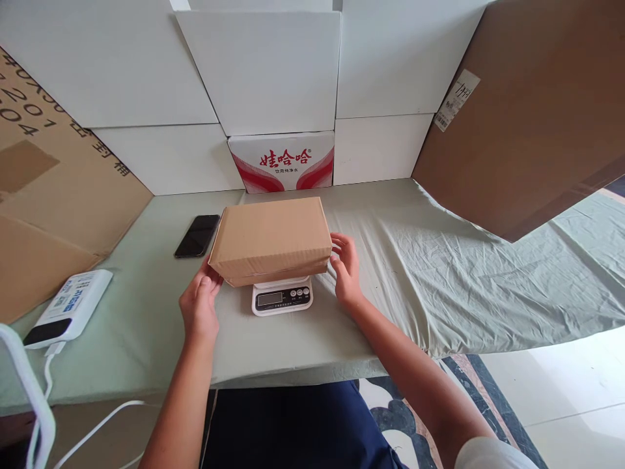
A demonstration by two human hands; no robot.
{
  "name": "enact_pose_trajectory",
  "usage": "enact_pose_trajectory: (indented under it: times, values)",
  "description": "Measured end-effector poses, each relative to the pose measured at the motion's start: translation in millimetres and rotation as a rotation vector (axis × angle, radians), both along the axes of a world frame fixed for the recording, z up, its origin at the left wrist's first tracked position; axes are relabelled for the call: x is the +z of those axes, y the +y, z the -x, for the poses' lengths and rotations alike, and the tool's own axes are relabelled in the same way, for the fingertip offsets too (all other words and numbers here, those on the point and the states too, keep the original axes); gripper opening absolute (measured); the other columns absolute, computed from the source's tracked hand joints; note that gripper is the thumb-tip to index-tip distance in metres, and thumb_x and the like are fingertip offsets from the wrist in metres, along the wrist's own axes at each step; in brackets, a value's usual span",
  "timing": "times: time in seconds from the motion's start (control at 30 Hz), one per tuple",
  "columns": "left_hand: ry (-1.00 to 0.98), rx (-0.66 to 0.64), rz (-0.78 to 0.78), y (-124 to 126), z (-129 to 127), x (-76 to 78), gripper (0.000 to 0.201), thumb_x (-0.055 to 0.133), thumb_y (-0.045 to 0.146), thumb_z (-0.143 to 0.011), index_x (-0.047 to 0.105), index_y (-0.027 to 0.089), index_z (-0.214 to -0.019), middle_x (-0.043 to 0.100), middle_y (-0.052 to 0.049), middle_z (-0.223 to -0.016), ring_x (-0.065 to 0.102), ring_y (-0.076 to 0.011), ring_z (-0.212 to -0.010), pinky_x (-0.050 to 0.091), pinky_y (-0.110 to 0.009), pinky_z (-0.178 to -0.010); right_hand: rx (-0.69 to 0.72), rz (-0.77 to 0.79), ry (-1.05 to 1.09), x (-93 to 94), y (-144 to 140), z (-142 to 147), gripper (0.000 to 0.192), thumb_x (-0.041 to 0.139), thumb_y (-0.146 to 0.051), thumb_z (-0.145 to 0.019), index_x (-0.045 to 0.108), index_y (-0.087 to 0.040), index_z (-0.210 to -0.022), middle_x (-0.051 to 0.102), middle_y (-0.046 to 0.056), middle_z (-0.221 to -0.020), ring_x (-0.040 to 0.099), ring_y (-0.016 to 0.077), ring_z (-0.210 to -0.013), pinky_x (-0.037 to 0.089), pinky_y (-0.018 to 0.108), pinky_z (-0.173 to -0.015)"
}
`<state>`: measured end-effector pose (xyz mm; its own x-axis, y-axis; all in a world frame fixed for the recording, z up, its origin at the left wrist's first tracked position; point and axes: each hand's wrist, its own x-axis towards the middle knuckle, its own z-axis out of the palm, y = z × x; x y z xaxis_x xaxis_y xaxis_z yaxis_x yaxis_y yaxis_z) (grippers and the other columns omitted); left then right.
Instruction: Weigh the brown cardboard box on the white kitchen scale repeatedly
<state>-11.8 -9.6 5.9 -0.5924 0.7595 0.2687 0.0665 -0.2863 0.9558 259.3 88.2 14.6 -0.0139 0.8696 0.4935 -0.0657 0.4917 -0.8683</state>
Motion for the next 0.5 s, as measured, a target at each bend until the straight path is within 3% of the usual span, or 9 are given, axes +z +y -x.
enact_pose_trajectory:
  times: [0.17, 0.5]
  values:
    - [0.065, -0.024, 0.058, 0.1, 2.6, -2.9, 0.053, 0.057, 0.054, -0.092, 0.066, 0.023, -0.134, 0.064, -0.011, -0.142, 0.057, -0.0285, -0.135, 0.046, -0.043, -0.112, 0.014, -0.011, -0.024, -3.2, 0.4, 0.4, 0.04, 0.053, -0.055, -0.091, 0.054, -0.031, -0.124, 0.063, 0.007, -0.128, 0.061, 0.0304, -0.119, 0.049, 0.051, -0.103]
    - [0.015, -0.053, 0.044, -0.5, -0.7, 0.1, 0.049, 0.061, 0.053, -0.09, 0.07, 0.021, -0.126, 0.068, -0.012, -0.134, 0.059, -0.0293, -0.132, 0.045, -0.044, -0.112, 0.007, 0.0, -0.018, -2.7, -0.2, 0.9, 0.038, 0.054, -0.056, -0.091, 0.057, -0.031, -0.118, 0.065, 0.006, -0.118, 0.062, 0.0298, -0.112, 0.051, 0.05, -0.099]
